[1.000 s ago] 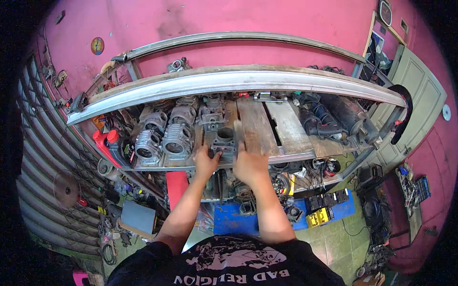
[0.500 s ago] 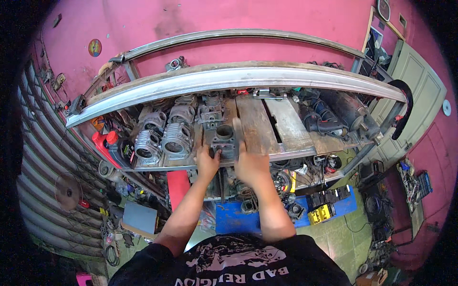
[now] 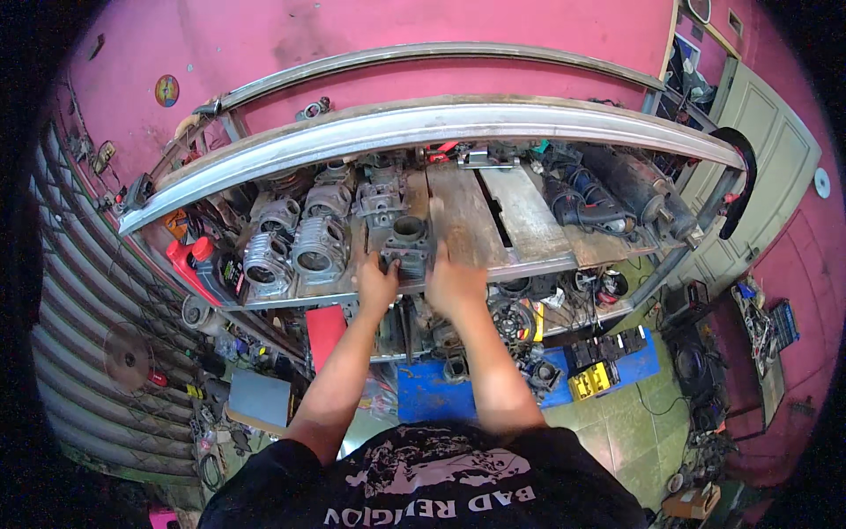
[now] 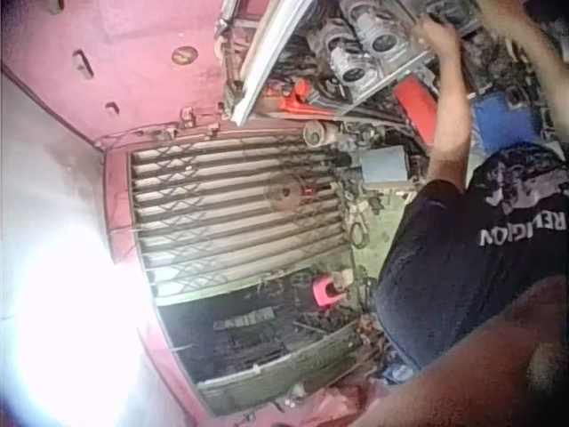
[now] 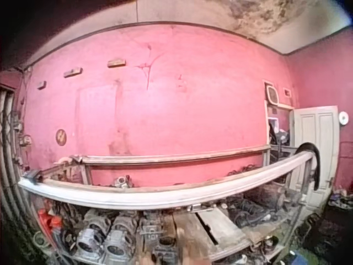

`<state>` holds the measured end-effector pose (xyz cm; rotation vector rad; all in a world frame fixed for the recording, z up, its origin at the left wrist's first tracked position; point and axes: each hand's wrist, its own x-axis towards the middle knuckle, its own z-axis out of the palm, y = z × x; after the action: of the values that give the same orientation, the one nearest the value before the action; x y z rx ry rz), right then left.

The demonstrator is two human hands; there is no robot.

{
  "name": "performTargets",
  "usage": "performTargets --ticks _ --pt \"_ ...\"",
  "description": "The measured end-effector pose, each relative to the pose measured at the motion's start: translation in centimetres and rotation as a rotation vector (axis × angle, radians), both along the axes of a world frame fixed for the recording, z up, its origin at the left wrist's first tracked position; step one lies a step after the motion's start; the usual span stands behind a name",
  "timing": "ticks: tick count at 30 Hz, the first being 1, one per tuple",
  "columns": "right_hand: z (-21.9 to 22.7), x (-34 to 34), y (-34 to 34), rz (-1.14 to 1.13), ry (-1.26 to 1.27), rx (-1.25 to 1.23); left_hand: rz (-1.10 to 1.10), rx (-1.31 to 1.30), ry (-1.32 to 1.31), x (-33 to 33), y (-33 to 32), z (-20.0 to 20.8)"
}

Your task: The person scrubs various metal engine components, including cylinder heads and cylinder blocks, using a wire brush. The person holds each part with one hand and scrubs the surfaces and edges with the other hand, rotating the items to clean different sides. The parts are handled one at a time on a cluttered workbench.

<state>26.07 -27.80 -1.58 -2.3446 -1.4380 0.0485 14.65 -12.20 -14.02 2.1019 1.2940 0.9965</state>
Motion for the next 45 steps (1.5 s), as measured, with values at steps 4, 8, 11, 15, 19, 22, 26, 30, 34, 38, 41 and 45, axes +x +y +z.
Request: performTargets --ticks 4,8,11,15,19,22,26,30,34,38,41,45 --pt "-4.1 0.7 -0.8 0.011 -0.217 0.312 0.100 0.190 0.023 1.1 -1.1 0.6" --pt "-3.8 -2.7 -4.3 0.063 -0.248 0.176 0.098 0.208 -0.040 0.0 0.4 -0.7" --pt "-2.0 2.1 0.0 -0.057 0.239 -0.008 0.054 0.150 0.009 0.7 -0.7 0.9" --pt "-12.0 7.0 -0.8 0.053 0.607 0.359 0.052 0.150 0.031 1.3 -1.5 1.7" --pt "-16.6 3.7 -8.8 0.126 0.806 0.439 0.033 0.166 0.018 -0.3 -0.2 0.9" --pt "-18.6 3.3 -13.3 0.111 0.858 0.401 0.050 0.197 0.087 -1.5 1.4 -0.3" --pt "-16.5 3.4 -16.8 0.129 0.834 0.398 0.032 0.545 -0.001 -2.3 -1.4 0.9" --pt "-15.5 3.6 -17.4 0.031 0.919 0.337 -0.175 0.476 0.360 -1.7 -4.2 3.9" --pt "-15.8 3.7 -17.0 0.072 0.783 0.312 -0.200 0.667 0.406 -2.0 -1.6 2.0" --pt "-14.7 3.3 -16.6 0.138 0.340 0.317 -0.324 0.709 0.330 -4.5 -1.4 2.5" --pt "-13.3 1.9 -14.8 0.123 0.056 0.376 -0.358 0.615 0.166 -6.2 -2.1 4.7" --pt "-13.0 0.8 -8.9 0.089 -0.098 0.542 -0.304 0.412 0.010 -6.6 -0.7 6.4"
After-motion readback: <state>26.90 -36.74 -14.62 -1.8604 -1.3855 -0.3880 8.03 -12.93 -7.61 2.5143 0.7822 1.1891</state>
